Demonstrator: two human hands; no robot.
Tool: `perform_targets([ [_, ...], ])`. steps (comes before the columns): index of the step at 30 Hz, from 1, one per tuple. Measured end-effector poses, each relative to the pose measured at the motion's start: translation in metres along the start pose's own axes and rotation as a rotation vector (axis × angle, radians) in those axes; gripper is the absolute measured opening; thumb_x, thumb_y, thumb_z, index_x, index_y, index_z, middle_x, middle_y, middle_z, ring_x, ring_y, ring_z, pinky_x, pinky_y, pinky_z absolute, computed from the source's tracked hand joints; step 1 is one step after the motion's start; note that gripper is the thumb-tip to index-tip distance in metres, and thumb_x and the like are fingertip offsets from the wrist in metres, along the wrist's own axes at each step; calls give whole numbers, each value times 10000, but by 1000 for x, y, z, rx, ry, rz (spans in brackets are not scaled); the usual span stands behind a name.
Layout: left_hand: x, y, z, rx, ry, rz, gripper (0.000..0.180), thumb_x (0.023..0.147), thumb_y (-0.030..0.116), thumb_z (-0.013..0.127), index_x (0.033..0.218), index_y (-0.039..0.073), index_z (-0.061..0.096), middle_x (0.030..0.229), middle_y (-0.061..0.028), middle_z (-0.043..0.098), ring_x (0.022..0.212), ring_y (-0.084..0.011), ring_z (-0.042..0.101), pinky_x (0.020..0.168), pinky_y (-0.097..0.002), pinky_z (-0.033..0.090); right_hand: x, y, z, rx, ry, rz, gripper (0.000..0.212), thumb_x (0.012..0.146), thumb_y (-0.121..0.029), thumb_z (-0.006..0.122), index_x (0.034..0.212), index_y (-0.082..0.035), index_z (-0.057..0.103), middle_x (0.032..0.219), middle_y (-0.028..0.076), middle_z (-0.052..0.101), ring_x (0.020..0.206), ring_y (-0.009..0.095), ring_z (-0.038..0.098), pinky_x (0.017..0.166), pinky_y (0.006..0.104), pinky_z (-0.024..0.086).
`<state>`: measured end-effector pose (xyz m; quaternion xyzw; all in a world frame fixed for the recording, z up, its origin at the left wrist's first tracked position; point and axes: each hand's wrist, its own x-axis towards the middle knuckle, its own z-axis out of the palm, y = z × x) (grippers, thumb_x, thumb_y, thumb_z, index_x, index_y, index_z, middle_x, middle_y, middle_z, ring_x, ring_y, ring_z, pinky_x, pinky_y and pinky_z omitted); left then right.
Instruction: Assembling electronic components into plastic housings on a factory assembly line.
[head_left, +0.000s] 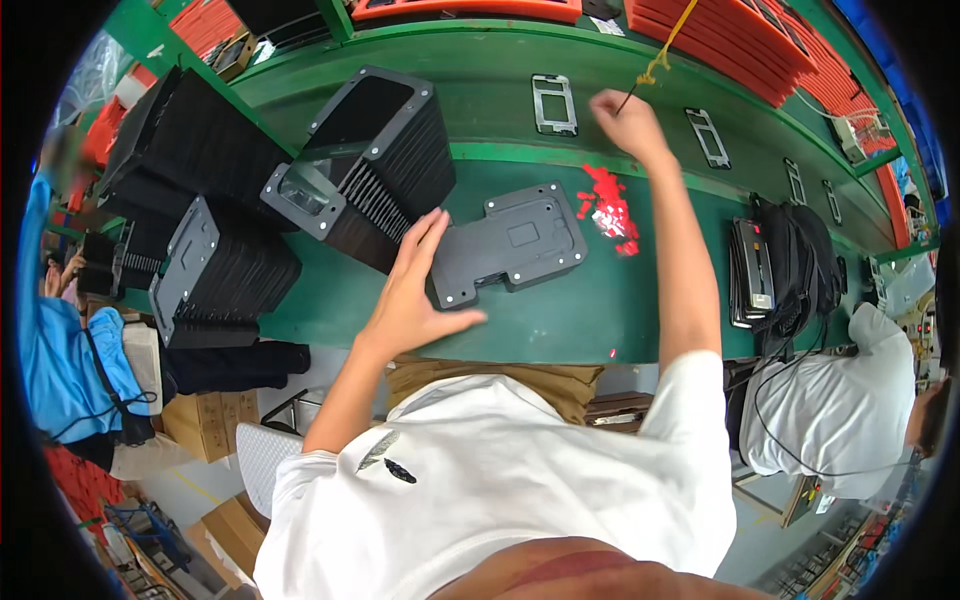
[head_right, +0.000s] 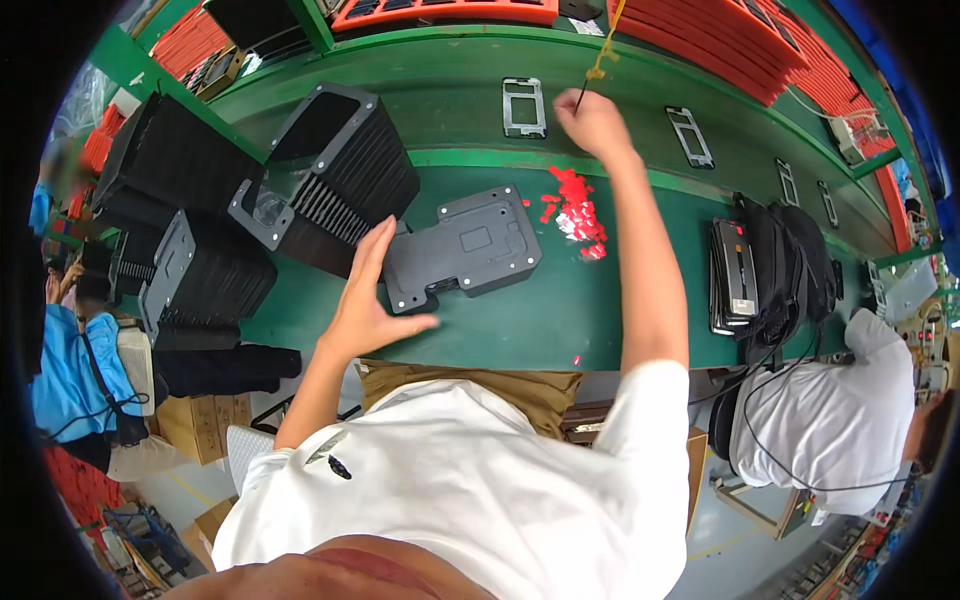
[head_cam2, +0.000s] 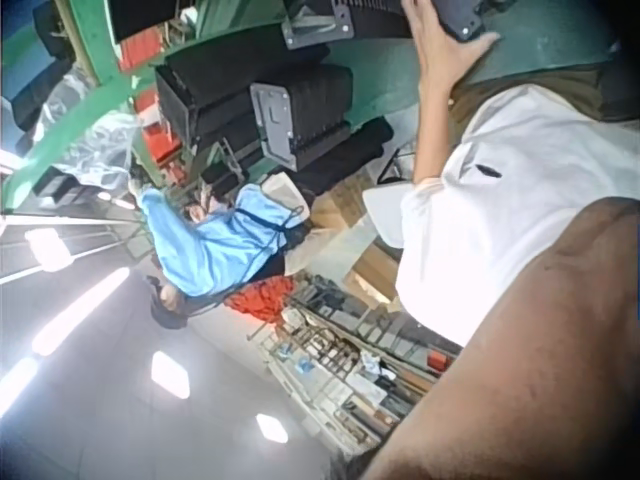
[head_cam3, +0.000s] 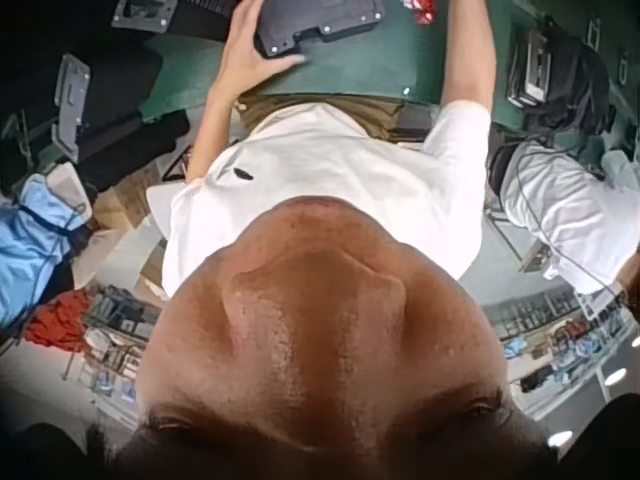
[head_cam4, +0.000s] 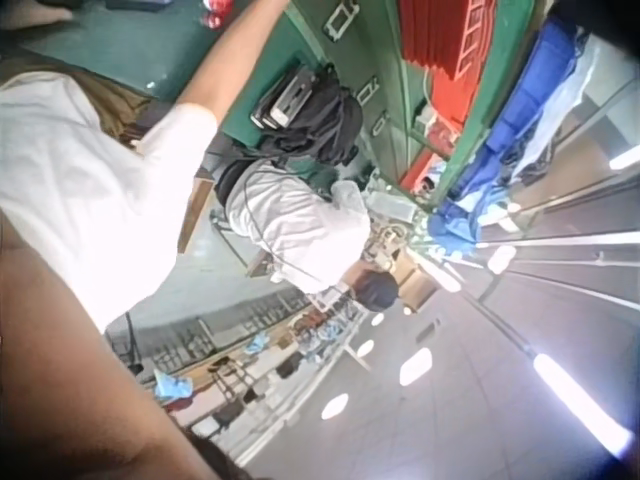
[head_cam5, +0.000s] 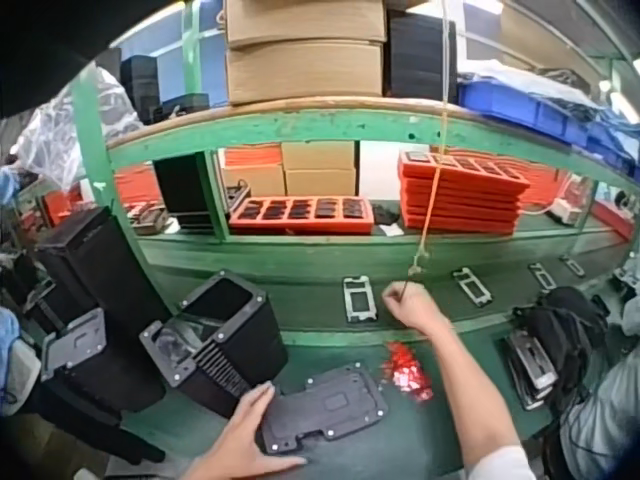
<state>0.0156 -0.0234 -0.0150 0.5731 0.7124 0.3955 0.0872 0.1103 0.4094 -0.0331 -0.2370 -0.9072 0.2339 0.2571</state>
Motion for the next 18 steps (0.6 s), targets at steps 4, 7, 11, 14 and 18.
perform_targets([
  [4,8,-6,4,-6,39,-32,1347,538,321,996,1622,70,236,1555,-202,369,1439,-377,395,1178,-461,367,66,24,82,-347,-58,-193,201,882,-172,724,1059,-82,751,1009,156,752,955,350,716,868,446,564],
  [7,9,-10,4,-30,40,-82,1363,543,323,994,1629,76,208,1561,-207,365,1430,-380,405,1175,-462,370,104,22,86,-481,-293,-45,207,851,-200,755,1033,-103,771,1038,166,750,989,352,712,889,465,563],
  [11,8,-9,6,-69,45,-86,1407,541,311,997,1638,86,145,1557,-199,375,1420,-375,421,1173,-471,371,104,50,66,-665,-322,62,211,822,-257,775,974,-110,789,948,134,767,915,344,726,852,450,571],
  [14,9,-18,4,-150,29,-77,1444,534,298,1002,1642,92,98,1548,-191,387,1413,-368,433,1170,-480,373,68,45,26,-228,-222,211,299,841,-328,779,921,-40,770,788,95,749,745,251,713,747,385,561],
  [18,-3,-26,1,-266,50,-134,1489,525,277,1012,1643,102,44,1537,-187,396,1402,-358,451,1164,-491,381,-35,-100,-14,134,-249,219,310,842,-314,788,885,-9,756,792,111,747,735,201,709,722,346,547],
])
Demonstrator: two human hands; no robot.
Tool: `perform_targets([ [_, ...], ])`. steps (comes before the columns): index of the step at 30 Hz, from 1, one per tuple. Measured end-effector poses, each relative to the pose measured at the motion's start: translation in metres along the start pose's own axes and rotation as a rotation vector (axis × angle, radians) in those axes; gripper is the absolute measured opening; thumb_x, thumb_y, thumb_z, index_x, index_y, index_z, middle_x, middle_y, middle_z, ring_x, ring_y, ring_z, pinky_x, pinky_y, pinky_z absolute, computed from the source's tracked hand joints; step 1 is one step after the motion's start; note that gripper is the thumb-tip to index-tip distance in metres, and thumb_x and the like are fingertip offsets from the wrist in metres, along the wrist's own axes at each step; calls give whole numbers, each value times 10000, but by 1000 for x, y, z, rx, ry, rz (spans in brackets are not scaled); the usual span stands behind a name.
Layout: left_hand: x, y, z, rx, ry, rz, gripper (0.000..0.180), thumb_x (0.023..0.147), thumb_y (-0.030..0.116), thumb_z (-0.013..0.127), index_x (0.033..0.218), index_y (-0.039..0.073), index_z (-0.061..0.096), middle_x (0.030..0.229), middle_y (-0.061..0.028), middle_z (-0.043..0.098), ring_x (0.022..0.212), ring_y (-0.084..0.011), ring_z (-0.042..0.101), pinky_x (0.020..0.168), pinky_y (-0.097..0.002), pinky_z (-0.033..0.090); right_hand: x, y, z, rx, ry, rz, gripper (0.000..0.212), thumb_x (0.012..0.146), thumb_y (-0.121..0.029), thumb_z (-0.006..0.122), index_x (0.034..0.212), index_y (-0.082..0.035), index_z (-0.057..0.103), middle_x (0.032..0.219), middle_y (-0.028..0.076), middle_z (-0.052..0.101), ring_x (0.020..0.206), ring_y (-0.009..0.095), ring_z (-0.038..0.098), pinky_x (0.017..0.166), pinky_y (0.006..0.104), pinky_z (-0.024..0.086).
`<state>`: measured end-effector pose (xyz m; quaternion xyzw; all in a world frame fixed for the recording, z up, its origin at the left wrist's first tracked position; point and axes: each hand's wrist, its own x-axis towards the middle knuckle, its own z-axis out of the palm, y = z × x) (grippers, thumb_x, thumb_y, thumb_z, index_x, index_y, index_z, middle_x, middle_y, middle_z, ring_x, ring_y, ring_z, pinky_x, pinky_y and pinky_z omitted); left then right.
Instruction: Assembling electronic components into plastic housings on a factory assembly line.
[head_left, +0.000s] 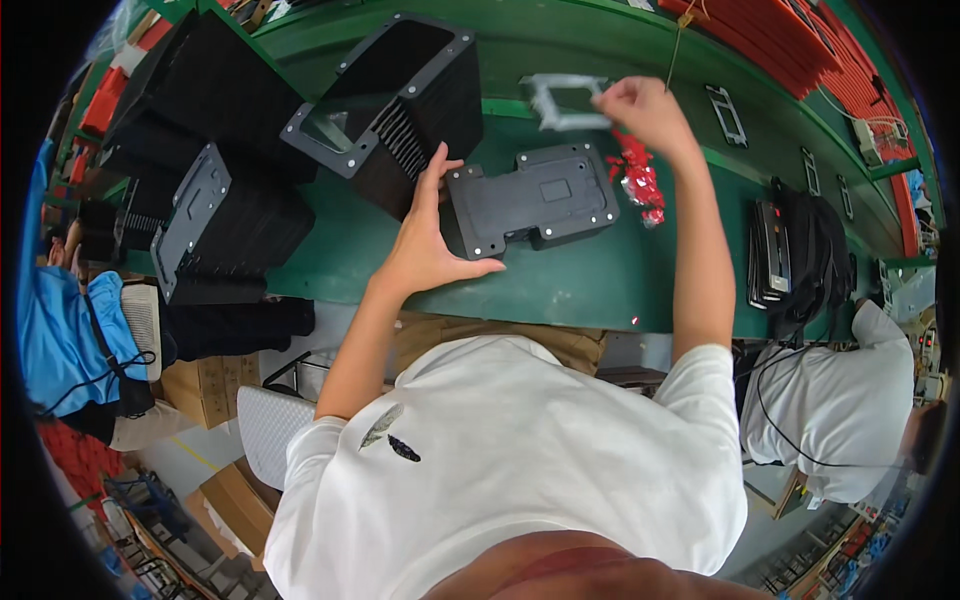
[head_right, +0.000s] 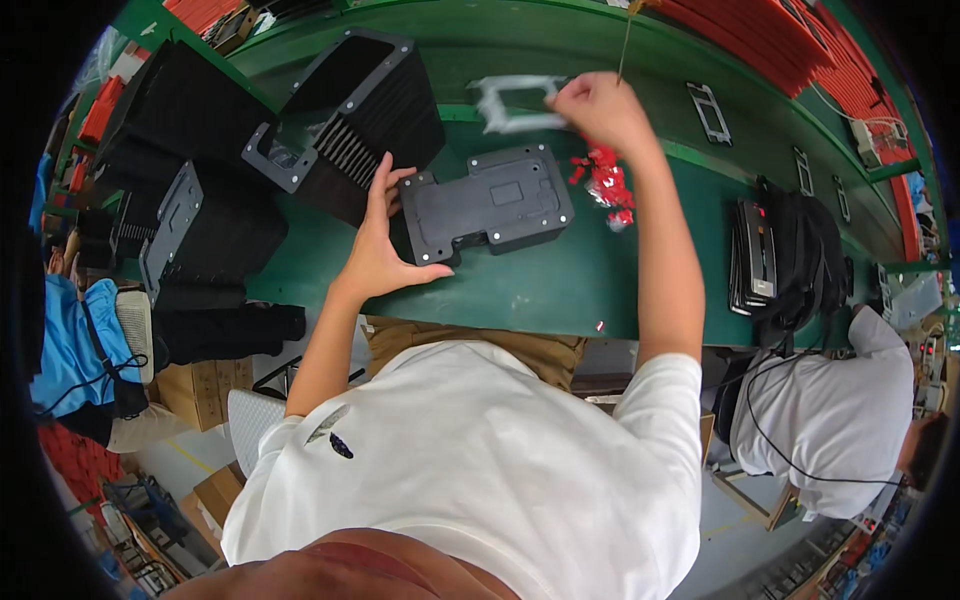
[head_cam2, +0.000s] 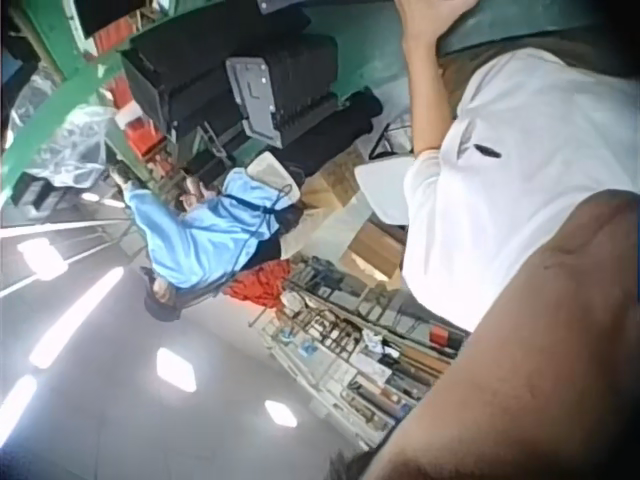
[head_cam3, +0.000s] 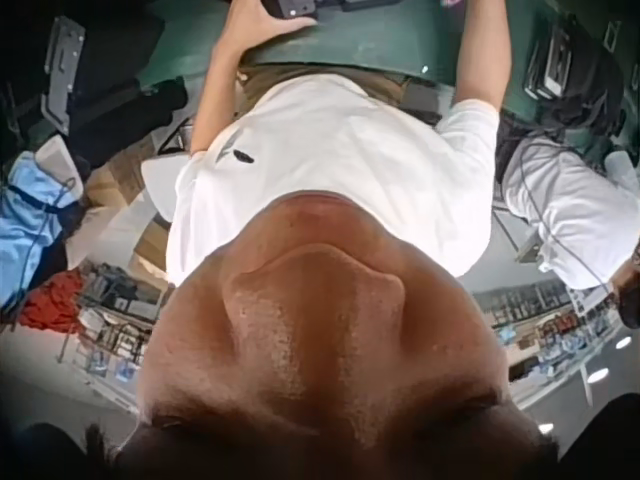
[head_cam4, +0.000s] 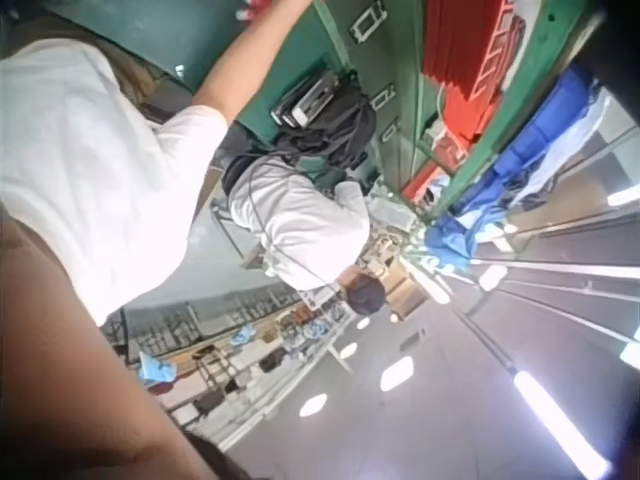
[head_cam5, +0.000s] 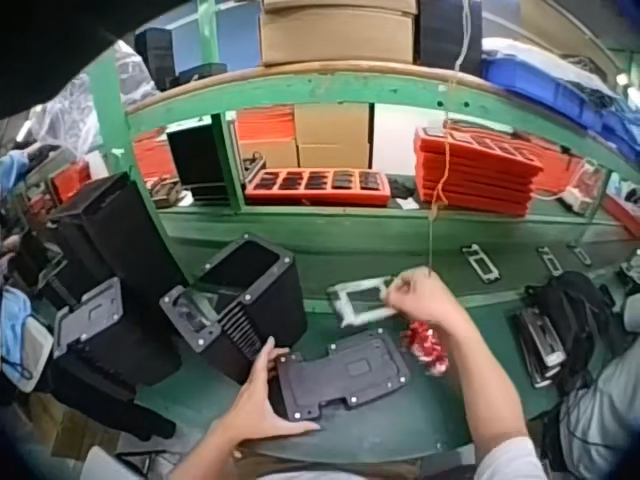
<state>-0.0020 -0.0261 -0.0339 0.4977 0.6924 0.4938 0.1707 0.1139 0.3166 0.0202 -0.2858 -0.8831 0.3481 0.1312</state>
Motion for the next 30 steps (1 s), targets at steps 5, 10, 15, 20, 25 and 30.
perform_targets([
  [5,0,-4,2,-13,10,39,1495,539,252,1012,1640,126,8,1537,-194,386,1391,-347,467,1150,-485,400,-109,-68,47,-251,102,-30,233,837,-249,803,870,-24,753,729,107,718,689,251,677,647,387,525],
  [10,0,2,6,-79,78,98,1246,559,264,994,1585,140,299,1497,-220,401,1364,-377,484,1098,-460,462,-129,-77,71,-518,267,-132,197,819,-229,808,844,-40,759,725,112,690,749,313,647,688,445,516],
  [15,1,10,-4,255,-38,202,943,582,238,975,1423,190,550,1488,-228,388,1348,-401,490,1070,-464,485,-146,-89,83,-611,396,-256,182,832,-217,791,824,-37,761,845,129,694,852,300,638,785,428,508],
  [20,13,16,-9,186,-147,87,773,597,182,956,1306,174,649,1495,-205,376,1367,-399,467,1077,-485,472,-152,-84,77,-652,360,-223,162,869,-189,755,855,-28,764,936,137,697,920,305,629,846,419,497],
  [25,0,8,5,-24,31,34,1019,595,174,935,1497,147,461,1537,-204,354,1414,-387,425,1055,-466,489,-168,1,-4,-232,415,-84,197,906,-189,709,965,-8,757,1034,143,715,1047,351,641,902,409,502],
  [30,9,10,12,-40,-27,49,1127,590,200,939,1547,75,358,1527,-180,390,1437,-364,406,1074,-465,474,-231,142,-67,-1182,810,428,304,885,-186,732,1169,-78,724,1025,153,738,1007,338,675,924,458,507],
])
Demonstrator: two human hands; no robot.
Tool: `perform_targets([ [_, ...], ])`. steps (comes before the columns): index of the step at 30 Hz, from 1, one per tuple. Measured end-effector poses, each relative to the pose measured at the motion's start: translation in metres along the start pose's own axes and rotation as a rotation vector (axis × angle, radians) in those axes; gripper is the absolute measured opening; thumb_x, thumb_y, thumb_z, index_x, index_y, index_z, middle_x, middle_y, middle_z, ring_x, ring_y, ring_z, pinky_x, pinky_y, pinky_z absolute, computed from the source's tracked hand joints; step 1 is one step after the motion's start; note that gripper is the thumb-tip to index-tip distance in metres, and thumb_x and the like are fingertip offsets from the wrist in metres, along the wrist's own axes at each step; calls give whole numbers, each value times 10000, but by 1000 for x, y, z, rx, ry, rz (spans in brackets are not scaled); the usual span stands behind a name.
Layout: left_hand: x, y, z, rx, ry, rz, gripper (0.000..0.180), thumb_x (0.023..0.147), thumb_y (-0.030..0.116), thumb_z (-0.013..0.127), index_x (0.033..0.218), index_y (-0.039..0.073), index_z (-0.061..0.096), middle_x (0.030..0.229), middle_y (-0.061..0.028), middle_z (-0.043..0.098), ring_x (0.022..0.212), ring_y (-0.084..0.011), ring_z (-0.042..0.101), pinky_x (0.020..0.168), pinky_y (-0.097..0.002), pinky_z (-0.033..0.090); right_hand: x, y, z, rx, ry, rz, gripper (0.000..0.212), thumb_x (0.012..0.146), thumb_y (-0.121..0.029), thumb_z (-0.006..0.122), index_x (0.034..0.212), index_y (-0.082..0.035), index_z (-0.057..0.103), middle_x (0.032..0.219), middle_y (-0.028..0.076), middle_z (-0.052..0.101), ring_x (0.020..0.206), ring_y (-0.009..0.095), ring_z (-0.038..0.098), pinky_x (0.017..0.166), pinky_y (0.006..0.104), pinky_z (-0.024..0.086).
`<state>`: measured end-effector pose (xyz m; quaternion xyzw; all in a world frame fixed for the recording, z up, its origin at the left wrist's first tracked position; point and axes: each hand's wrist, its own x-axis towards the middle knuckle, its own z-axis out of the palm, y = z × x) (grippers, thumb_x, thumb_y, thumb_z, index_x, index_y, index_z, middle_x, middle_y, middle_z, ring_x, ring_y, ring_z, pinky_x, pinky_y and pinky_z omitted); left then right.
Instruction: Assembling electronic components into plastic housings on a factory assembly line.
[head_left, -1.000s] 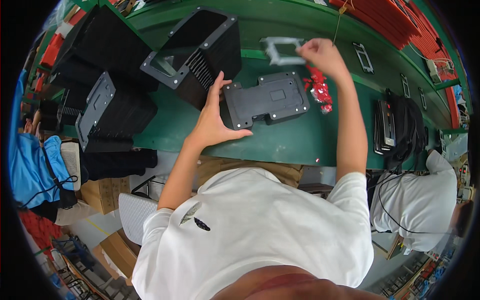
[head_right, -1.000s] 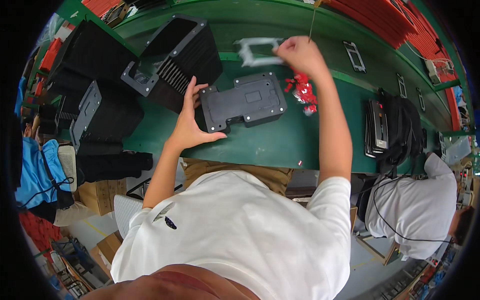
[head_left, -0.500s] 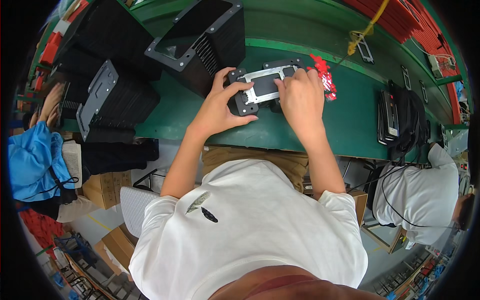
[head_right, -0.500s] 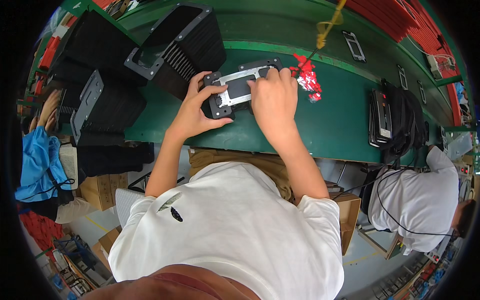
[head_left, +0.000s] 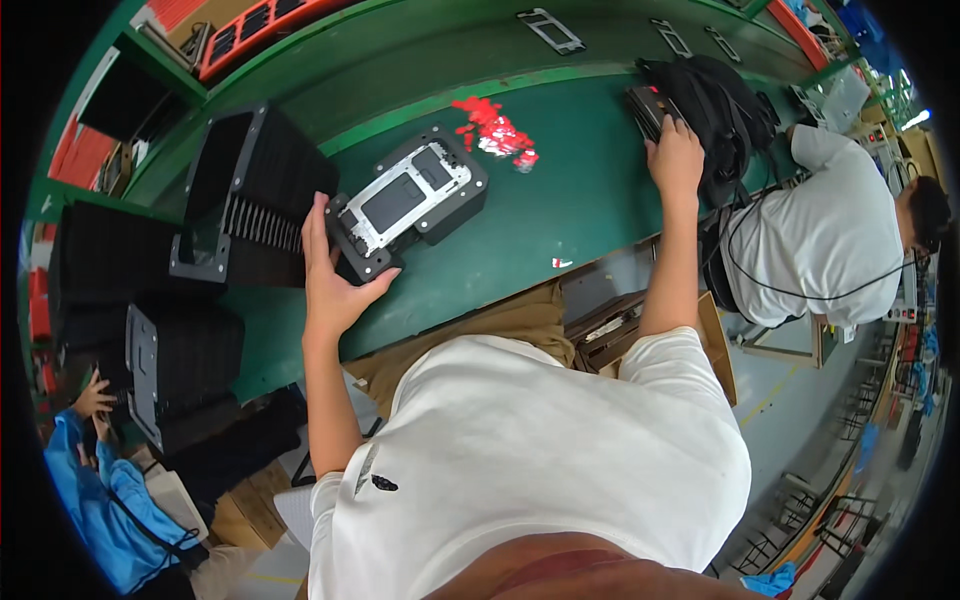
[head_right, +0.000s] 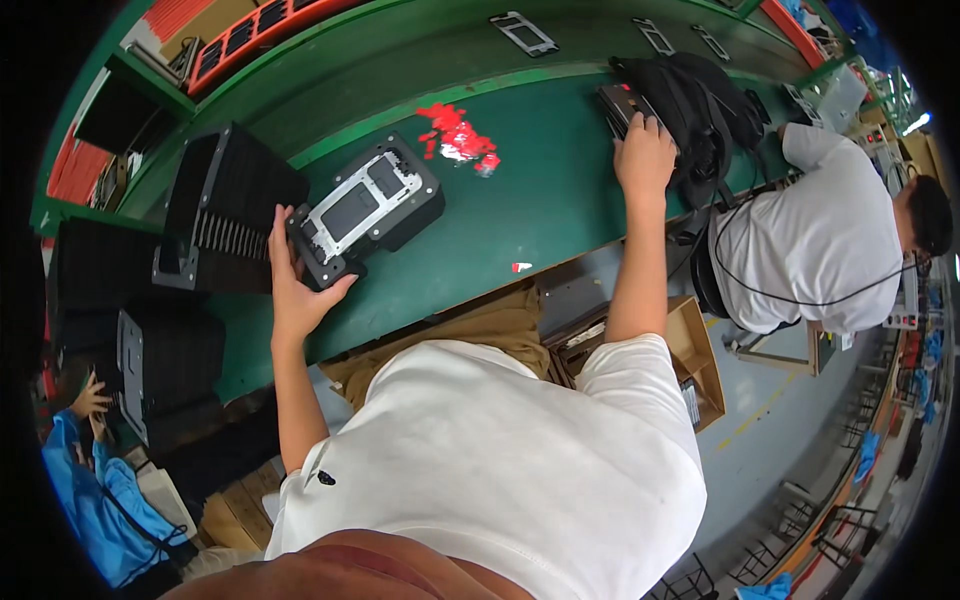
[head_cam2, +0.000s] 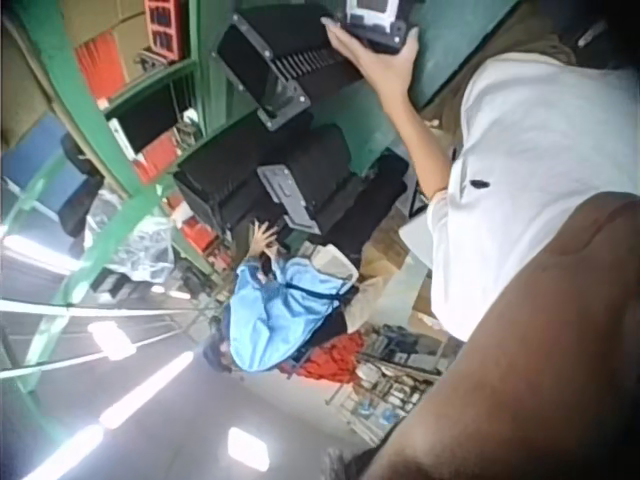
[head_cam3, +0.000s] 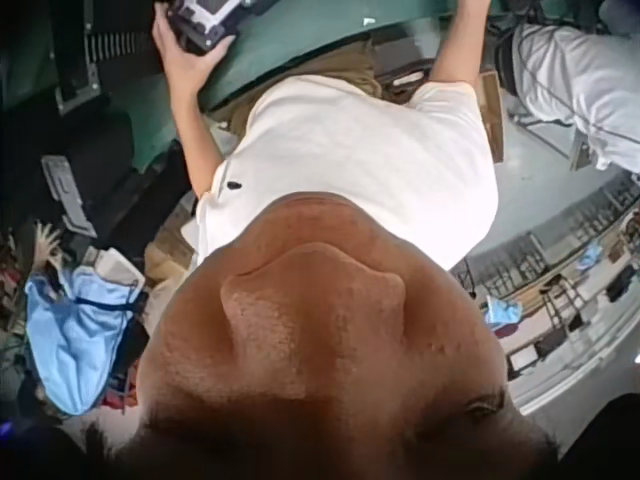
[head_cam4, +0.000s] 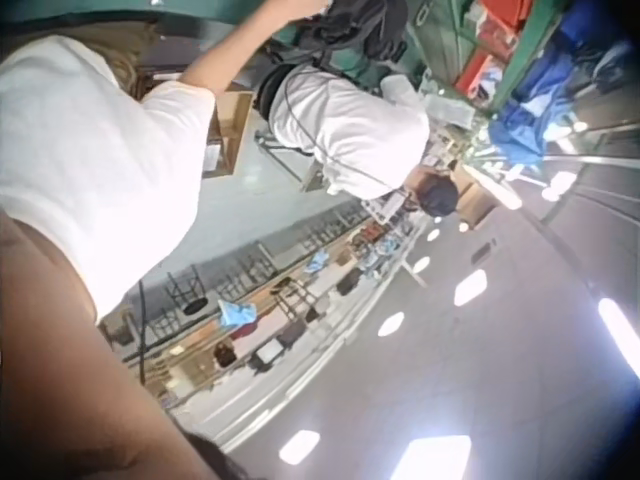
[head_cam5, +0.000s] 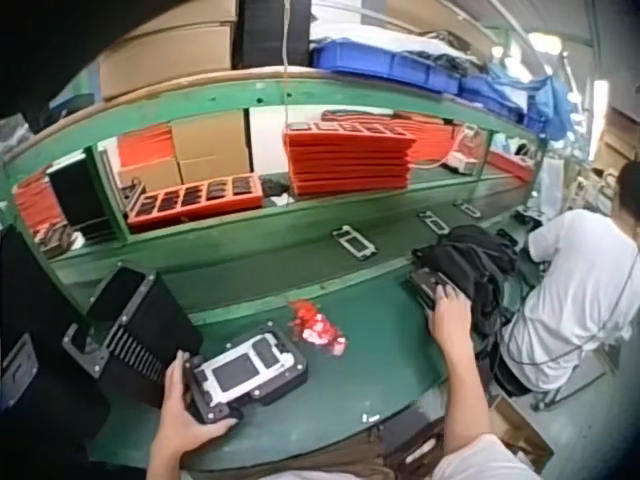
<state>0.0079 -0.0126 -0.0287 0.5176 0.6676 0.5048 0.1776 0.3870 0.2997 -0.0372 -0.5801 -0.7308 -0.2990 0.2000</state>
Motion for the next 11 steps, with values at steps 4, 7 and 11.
perform_targets([
  [4,1,24,5,318,77,249,1021,687,205,900,1540,35,365,1485,-196,431,1430,-367,414,1082,-467,471,1,30,-12,280,-109,-32,248,854,-193,759,1069,-68,754,1027,149,739,934,315,696,847,453,518],
  [7,-5,23,14,230,153,629,873,830,193,798,1557,13,349,1492,-212,434,1413,-375,437,1089,-495,455,2,24,-18,413,70,114,194,874,-149,749,1041,-59,789,934,128,772,823,256,740,761,391,562],
  [11,-15,32,43,-410,-122,331,788,938,211,676,1607,64,287,1559,-229,365,1404,-382,454,1108,-551,418,-6,-64,-111,1274,-59,188,192,904,-62,697,1061,-75,807,940,114,785,826,189,744,790,317,564],
])
